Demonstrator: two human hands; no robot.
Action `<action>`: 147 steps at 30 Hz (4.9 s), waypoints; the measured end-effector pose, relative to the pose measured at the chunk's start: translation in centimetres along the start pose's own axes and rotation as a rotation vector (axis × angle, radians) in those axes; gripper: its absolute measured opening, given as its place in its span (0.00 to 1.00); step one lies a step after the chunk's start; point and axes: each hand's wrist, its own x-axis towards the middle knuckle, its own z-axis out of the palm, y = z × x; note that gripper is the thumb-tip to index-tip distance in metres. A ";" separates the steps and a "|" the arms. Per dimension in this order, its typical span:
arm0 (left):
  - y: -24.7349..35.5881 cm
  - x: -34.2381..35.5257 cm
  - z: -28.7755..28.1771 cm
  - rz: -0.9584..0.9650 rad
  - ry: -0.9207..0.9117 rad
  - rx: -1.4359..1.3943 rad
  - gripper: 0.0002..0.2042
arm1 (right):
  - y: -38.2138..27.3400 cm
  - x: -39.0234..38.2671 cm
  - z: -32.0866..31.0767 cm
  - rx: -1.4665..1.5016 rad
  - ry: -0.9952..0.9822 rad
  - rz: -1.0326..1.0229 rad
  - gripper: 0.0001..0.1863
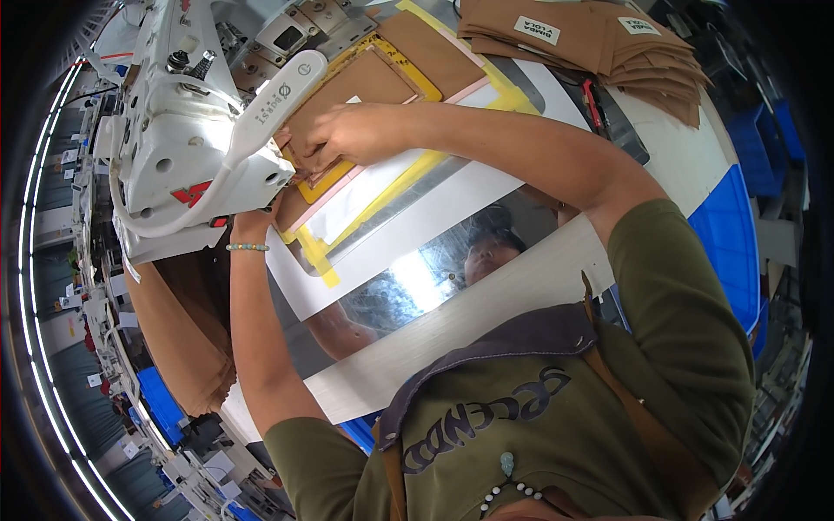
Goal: The recorder is sewing leather labels onto fabric pieces using a specialized sewing machine in a workshop environment.
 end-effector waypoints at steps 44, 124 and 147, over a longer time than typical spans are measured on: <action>14.8 -3.9 -7.6 -0.323 0.164 -0.356 0.11 | -5.5 -3.1 -2.6 -0.208 -0.108 0.001 0.18; 20.3 1.9 -4.8 -0.149 -0.050 -0.215 0.23 | -4.7 -7.1 -3.4 -0.555 0.134 -0.015 0.16; 18.8 -0.8 -5.3 -0.246 0.019 -0.232 0.19 | -6.7 -2.6 0.6 -0.452 0.050 0.000 0.21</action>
